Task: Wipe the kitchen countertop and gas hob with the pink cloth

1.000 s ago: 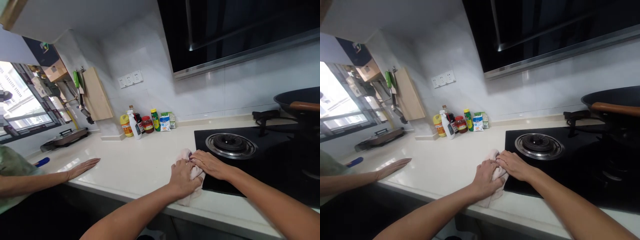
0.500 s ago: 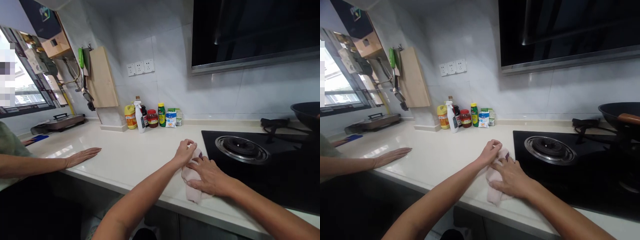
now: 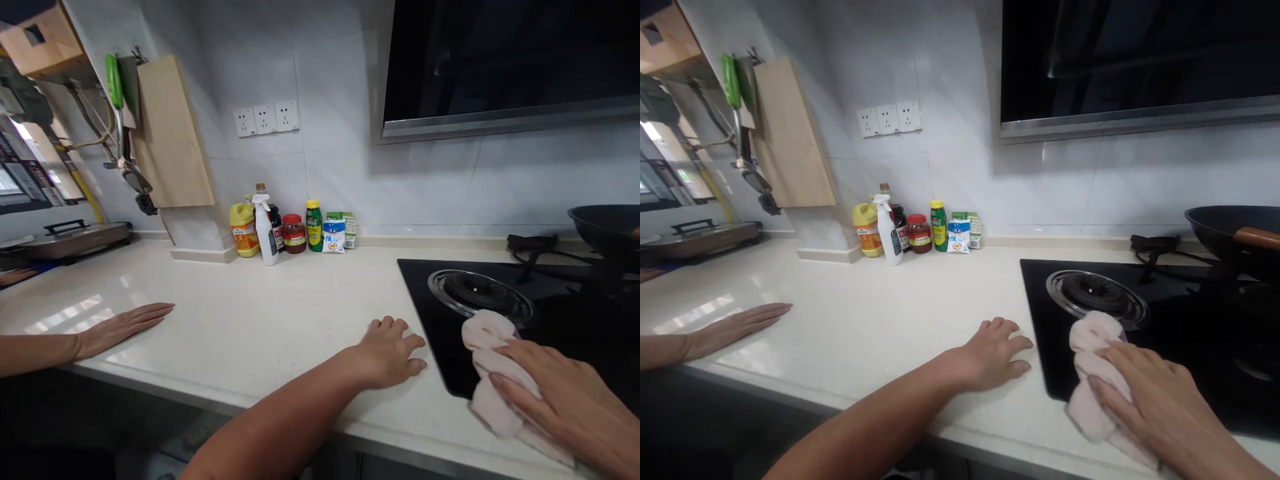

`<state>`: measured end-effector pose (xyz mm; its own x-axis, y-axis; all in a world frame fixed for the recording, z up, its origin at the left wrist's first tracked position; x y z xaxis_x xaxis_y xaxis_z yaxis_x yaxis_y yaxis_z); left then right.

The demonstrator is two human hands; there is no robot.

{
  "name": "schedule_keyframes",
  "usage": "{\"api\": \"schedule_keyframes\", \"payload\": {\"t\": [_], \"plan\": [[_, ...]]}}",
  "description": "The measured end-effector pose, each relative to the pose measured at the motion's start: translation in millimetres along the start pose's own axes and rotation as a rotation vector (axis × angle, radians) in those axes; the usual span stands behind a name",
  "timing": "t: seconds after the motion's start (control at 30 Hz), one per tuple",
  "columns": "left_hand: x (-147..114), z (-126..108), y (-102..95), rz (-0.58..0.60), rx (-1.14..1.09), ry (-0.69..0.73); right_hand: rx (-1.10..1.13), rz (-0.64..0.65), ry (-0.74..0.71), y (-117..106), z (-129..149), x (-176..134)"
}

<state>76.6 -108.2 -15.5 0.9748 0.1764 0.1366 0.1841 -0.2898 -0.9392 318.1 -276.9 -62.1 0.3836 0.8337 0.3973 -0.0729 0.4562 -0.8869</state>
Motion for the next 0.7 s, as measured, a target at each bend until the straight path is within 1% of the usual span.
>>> {"api": "schedule_keyframes", "payload": {"t": [0.07,0.17,0.27,0.33,0.43,0.5,0.6,0.7], "plan": [[-0.5,1.7,-2.5,0.010,-0.033,-0.007,-0.053,0.052,0.051,1.2,-2.1,22.4],[-0.5,9.4,-5.5,-0.007,-0.078,-0.038,-0.162,0.127,0.109,3.2,12.6,61.8],[-0.8,22.9,-7.3,-0.045,-0.036,-0.144,-0.261,0.129,0.117,4.6,30.7,89.6],[-1.2,32.3,-8.9,-0.061,0.026,-0.222,-0.279,0.111,0.117,4.4,38.9,95.0],[-1.3,39.9,-11.1,-0.073,0.083,-0.263,-0.246,0.094,0.143,0.9,48.3,85.5],[-1.6,37.9,-11.9,-0.082,0.103,-0.268,-0.214,0.096,0.127,-3.1,57.8,72.7],[-6.7,23.2,-12.7,-0.088,0.137,-0.282,-0.160,0.142,0.045,-9.0,79.3,50.8],[-24.2,-1.2,-13.7,-0.084,0.162,-0.278,-0.088,0.195,-0.078,-14.8,101.5,26.7]]}}
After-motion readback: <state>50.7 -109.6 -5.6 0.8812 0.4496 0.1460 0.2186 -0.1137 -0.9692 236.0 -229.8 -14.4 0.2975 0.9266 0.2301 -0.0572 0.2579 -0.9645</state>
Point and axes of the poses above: each hand's wrist, its own x-axis towards the middle knuckle, its own y-axis out of the palm, z = x × y, the point moved 2 cm from there along x, towards the middle knuckle, and after that the axes turned 9 degrees about y, right-handed, at the moved point
